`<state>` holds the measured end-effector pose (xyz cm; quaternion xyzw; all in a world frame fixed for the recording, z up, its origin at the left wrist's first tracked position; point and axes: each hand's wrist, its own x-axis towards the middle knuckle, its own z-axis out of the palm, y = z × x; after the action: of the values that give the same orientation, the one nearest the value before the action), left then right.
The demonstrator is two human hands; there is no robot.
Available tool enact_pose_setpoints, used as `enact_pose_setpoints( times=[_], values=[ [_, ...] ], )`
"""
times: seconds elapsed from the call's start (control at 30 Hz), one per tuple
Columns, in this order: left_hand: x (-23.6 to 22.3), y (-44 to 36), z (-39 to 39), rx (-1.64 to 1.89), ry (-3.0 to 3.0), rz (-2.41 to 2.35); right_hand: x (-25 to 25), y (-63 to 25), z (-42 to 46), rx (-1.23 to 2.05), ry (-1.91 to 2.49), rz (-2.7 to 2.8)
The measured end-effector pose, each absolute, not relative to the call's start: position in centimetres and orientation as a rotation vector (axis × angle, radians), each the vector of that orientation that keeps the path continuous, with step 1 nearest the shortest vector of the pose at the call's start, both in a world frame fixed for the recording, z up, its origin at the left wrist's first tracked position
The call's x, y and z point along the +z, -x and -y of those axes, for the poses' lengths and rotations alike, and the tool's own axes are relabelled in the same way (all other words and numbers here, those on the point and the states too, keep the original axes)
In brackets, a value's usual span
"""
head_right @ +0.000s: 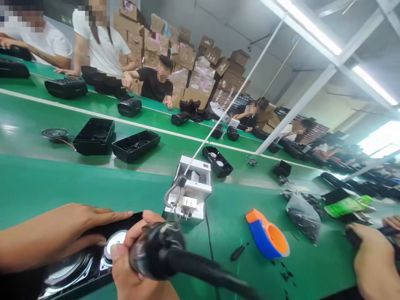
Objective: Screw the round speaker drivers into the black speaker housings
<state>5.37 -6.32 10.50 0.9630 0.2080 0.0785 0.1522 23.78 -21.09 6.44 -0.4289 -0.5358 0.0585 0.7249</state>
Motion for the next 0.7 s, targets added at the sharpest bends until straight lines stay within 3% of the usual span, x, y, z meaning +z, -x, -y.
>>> enact_pose_setpoints(
  times=[0.27,0.43,0.7],
  values=[
    [8.7,-4.0,6.7,0.375,-2.634,-0.686,11.5,-31.3,20.8,-0.024,0.833,1.011],
    [3.9,-2.5,9.3,0.646,-2.460,-0.881,10.8,-33.8,20.3,-0.078,0.906,1.020],
    [1.2,-4.6,14.0,0.557,-2.329,-0.993,10.7,-32.7,20.6,0.019,1.060,0.950]
  ],
)
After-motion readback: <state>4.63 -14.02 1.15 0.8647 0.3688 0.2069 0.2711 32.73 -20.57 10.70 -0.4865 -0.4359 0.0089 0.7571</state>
